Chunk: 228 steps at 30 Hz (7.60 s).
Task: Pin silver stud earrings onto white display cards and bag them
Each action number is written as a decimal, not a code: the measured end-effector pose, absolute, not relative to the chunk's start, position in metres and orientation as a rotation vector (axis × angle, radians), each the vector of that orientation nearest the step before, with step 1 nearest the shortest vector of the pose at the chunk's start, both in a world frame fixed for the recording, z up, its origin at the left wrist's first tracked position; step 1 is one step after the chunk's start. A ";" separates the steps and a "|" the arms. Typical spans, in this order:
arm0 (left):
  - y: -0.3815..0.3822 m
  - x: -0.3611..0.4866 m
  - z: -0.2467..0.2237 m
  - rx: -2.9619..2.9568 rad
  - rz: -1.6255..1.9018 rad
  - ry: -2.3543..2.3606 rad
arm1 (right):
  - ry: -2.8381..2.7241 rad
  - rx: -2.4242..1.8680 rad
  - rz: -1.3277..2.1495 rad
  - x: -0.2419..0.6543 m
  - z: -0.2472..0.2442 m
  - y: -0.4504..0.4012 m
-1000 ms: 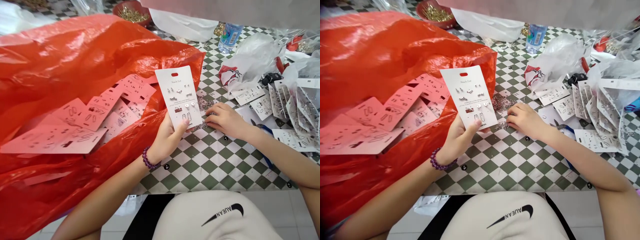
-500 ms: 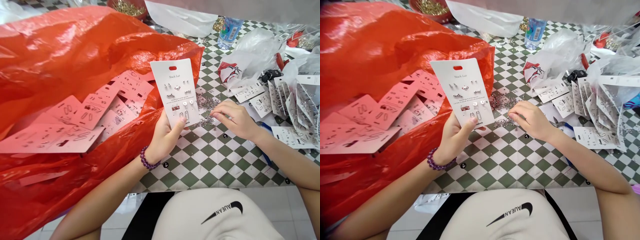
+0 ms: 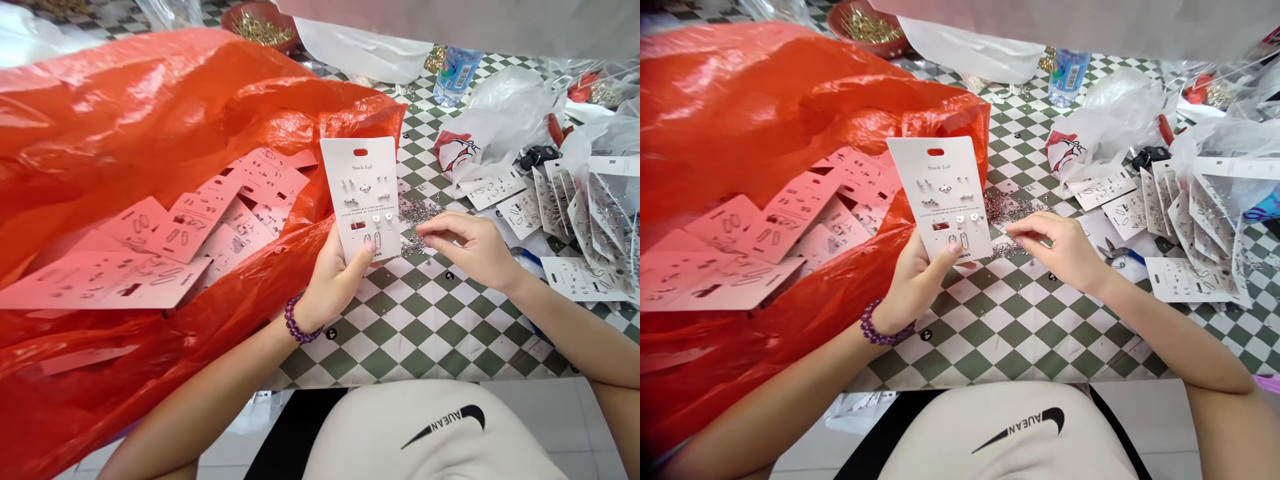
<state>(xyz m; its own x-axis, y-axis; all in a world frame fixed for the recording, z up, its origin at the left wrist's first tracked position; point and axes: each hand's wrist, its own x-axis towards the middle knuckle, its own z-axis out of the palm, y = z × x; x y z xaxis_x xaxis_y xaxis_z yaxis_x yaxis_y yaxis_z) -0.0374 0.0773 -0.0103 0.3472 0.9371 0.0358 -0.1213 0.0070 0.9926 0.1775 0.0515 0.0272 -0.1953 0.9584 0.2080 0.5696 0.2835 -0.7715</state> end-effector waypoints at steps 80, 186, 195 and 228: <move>0.076 -0.039 -0.013 1.365 0.956 0.838 | -1.929 -1.730 0.944 0.204 0.013 0.051; 0.064 -0.038 -0.010 1.862 0.671 0.973 | -2.535 -1.455 -0.044 0.132 0.040 0.044; 0.064 -0.040 -0.011 1.926 0.655 0.954 | -2.563 -1.488 -0.039 0.131 0.039 0.044; 0.091 -0.042 -0.001 0.704 0.795 0.773 | -2.244 -1.973 0.139 0.200 0.010 0.060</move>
